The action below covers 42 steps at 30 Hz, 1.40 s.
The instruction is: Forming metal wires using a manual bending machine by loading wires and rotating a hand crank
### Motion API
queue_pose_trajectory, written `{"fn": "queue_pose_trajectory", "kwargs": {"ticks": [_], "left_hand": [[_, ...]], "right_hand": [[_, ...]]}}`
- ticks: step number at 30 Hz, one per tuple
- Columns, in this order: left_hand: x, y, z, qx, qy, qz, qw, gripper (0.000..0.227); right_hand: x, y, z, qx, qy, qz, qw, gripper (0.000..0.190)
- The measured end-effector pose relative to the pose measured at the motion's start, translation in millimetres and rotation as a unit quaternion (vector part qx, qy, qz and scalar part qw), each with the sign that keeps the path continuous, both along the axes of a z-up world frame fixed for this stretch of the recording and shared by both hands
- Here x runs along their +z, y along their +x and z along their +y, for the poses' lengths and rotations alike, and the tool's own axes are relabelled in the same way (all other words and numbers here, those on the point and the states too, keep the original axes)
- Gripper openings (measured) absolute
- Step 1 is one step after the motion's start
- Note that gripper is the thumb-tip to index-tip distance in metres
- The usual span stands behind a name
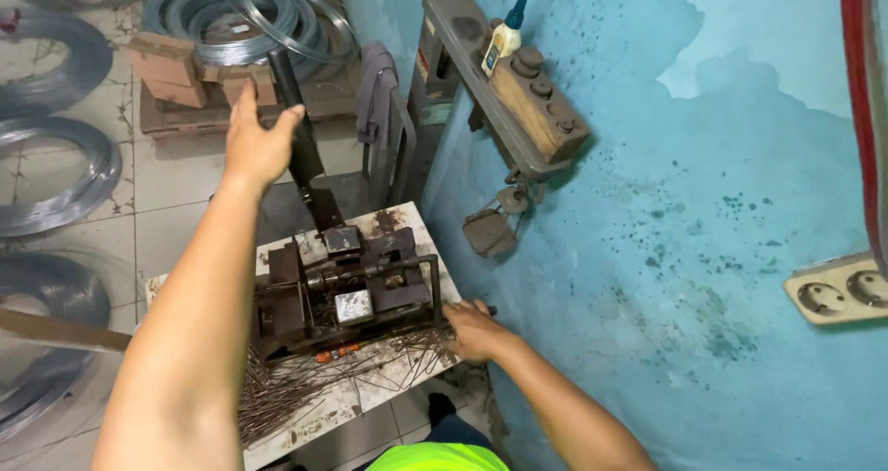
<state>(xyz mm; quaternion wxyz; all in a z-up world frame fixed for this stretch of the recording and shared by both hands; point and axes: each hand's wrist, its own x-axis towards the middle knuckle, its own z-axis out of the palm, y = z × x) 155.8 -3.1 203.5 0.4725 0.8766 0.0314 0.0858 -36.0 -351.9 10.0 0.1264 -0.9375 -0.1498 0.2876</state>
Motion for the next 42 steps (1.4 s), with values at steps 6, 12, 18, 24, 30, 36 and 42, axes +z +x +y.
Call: {"fn": "queue_pose_trajectory", "kwargs": {"ticks": [6, 12, 18, 24, 30, 36, 42], "left_hand": [[0, 36, -26, -0.048, -0.254, -0.035, 0.965, 0.049], [20, -101, -43, -0.177, -0.129, -0.049, 0.974, 0.029], [-90, -206, -65, -0.338, 0.074, -0.265, 0.900, 0.030], [-127, -224, -68, -0.344, 0.106, -0.330, 0.873, 0.019], [-128, -223, -73, -0.296, 0.074, -0.384, 0.871, 0.016], [-129, -218, -71, -0.311, 0.070, -0.392, 0.863, 0.024], [-140, -217, -73, -0.318, 0.055, -0.379, 0.867, 0.020]], "right_hand": [[84, -22, -19, 0.050, 0.051, 0.002, 0.997, 0.025], [205, 11, -25, 0.074, 0.090, -0.192, 0.975, 0.023], [162, 158, -18, 0.052, 0.156, -0.505, 0.847, 0.028], [-36, 236, -4, -0.029, -0.038, -0.192, 0.980, 0.068], [-59, 101, 0, 0.059, -0.210, 0.118, 0.969, 0.058], [172, 15, -11, 0.110, -0.081, 0.183, 0.974, 0.019], [243, 111, -17, 0.022, 0.044, -0.174, 0.984, 0.028]]}}
